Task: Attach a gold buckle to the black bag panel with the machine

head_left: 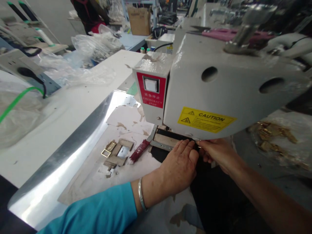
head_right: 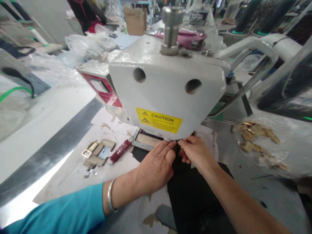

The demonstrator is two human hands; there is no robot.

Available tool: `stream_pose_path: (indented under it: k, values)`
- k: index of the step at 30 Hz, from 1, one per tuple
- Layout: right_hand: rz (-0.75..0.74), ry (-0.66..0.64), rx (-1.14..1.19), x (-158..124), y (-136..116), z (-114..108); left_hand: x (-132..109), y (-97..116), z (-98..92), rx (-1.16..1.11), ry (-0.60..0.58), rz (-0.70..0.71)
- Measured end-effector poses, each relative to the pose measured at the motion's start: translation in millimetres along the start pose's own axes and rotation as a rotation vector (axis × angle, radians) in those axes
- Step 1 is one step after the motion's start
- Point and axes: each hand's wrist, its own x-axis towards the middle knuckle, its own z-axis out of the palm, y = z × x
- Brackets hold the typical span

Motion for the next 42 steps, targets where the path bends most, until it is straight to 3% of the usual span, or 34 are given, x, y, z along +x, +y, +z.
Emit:
stream_pose_path:
  k: [9,11,13,15,17,19,23,30,42]
  values:
    - [-0.072,-0.014,-0.177,4,8,-2,10,-4,-9.4,0.004,-0.111,0.007]
    - [-0.147,0.064,-0.288,4,15,-6,11,-4,-11.3,0.022,-0.122,0.016]
    - [-0.374,0.243,-0.464,3,23,-11,12,-3,-13.3,0.052,-0.133,0.031]
    - [-0.731,0.407,-0.623,2,33,-15,14,-2,-15.1,0.081,-0.142,0.043]
    - [-1.034,0.417,-0.662,4,42,-18,15,-1,-16.1,0.101,-0.147,0.049]
    - [-1.181,0.352,-0.623,6,50,-17,15,1,-16.0,0.113,-0.143,0.049]
    - [-1.214,0.378,-0.623,8,63,-11,13,3,-12.8,0.118,-0.127,0.031]
    - [-1.294,0.457,-0.849,-1,66,-6,11,2,-6.4,0.059,-0.117,-0.005]
    - [-1.186,0.474,-0.828,-4,67,3,17,2,-8.4,-0.005,-0.115,-0.116]
